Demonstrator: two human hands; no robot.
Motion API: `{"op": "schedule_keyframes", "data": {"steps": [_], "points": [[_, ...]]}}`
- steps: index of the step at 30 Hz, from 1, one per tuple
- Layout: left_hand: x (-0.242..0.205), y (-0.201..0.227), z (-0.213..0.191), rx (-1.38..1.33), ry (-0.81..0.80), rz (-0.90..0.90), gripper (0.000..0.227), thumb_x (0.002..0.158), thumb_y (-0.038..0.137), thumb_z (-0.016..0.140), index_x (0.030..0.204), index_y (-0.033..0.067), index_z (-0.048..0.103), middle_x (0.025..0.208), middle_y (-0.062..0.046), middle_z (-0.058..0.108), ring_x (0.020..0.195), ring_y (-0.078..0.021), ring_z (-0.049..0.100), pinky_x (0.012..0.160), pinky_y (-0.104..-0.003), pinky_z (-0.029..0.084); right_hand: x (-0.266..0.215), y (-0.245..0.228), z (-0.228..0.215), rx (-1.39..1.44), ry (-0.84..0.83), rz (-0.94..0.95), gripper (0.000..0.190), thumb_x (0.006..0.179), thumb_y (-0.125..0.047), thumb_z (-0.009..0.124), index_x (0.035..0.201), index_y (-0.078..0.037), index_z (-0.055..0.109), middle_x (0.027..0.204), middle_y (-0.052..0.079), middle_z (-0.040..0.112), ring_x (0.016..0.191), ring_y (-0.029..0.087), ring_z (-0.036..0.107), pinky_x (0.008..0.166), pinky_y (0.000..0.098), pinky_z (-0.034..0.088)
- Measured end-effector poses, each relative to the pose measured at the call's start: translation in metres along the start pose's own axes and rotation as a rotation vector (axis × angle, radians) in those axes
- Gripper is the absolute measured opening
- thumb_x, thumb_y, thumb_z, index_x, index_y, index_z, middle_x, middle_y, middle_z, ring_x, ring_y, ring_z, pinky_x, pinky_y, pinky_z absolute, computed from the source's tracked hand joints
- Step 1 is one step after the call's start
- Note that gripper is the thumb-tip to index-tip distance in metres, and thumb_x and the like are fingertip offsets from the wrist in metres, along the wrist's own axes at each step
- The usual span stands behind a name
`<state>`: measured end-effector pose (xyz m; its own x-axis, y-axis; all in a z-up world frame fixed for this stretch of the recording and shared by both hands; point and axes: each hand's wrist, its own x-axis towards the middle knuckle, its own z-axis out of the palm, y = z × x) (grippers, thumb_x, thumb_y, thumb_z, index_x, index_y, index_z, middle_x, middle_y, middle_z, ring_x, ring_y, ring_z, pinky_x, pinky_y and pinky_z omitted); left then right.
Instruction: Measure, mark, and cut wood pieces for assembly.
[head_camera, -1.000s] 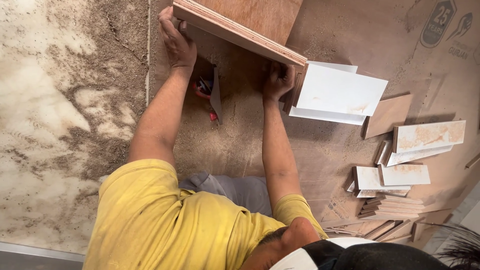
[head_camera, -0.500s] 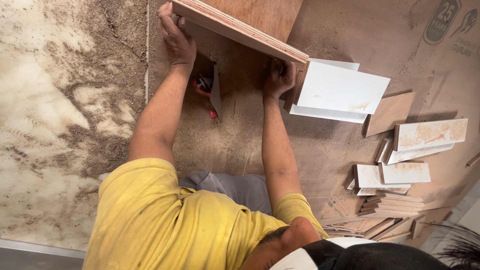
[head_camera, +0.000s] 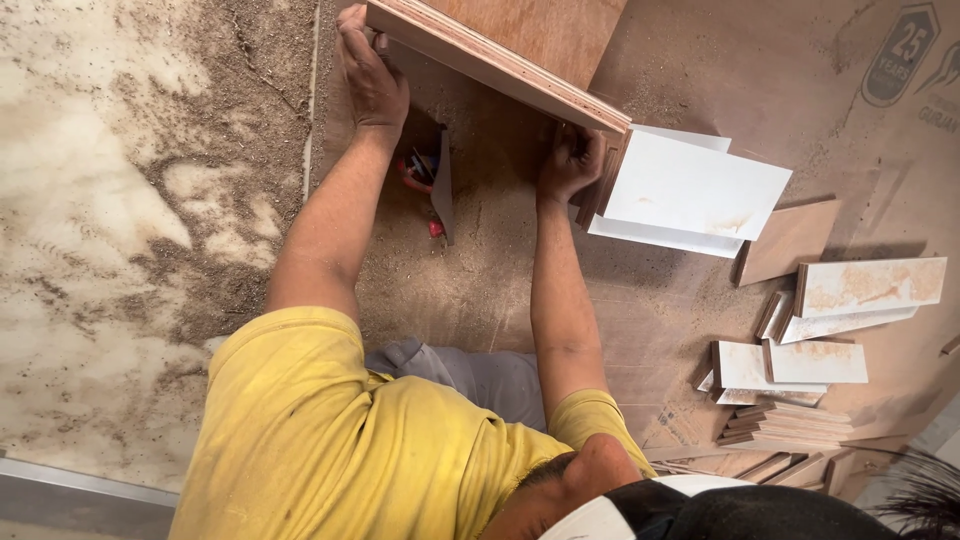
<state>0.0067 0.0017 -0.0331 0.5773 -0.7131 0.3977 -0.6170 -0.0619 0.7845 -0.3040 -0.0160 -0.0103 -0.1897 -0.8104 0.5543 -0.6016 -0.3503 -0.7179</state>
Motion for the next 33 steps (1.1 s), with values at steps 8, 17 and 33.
{"op": "schedule_keyframes", "data": {"steps": [8,17,33], "points": [[-0.004,-0.004,0.002,-0.010,-0.043,-0.037,0.038,0.102,-0.001,0.066,0.126,0.0084,0.037,0.132,-0.011,0.050,0.131,-0.0246,0.055,0.116,-0.039,0.049,0.001,-0.004,-0.002,-0.063,-0.011,-0.012,0.012,0.095,0.003,0.068,0.104,-0.005,0.068,0.095,0.005,0.074,0.086,0.014,0.075,0.068,0.0256,0.066],[-0.005,-0.008,0.003,0.024,-0.042,-0.042,0.039,0.099,-0.006,0.065,0.124,0.0078,0.039,0.134,-0.010,0.051,0.129,-0.0236,0.058,0.114,-0.037,0.052,0.007,-0.019,-0.001,-0.024,-0.038,-0.021,0.012,0.096,0.003,0.070,0.098,-0.006,0.063,0.092,0.004,0.070,0.086,0.014,0.073,0.073,0.0280,0.065],[-0.009,-0.017,0.008,0.034,-0.055,-0.069,0.034,0.099,-0.015,0.058,0.120,0.0047,0.040,0.136,-0.011,0.050,0.127,-0.0221,0.060,0.107,-0.028,0.057,0.007,-0.016,-0.001,-0.011,-0.037,0.032,0.019,0.093,0.010,0.066,0.090,-0.007,0.059,0.086,0.003,0.067,0.082,0.013,0.068,0.069,0.0284,0.065]]}}
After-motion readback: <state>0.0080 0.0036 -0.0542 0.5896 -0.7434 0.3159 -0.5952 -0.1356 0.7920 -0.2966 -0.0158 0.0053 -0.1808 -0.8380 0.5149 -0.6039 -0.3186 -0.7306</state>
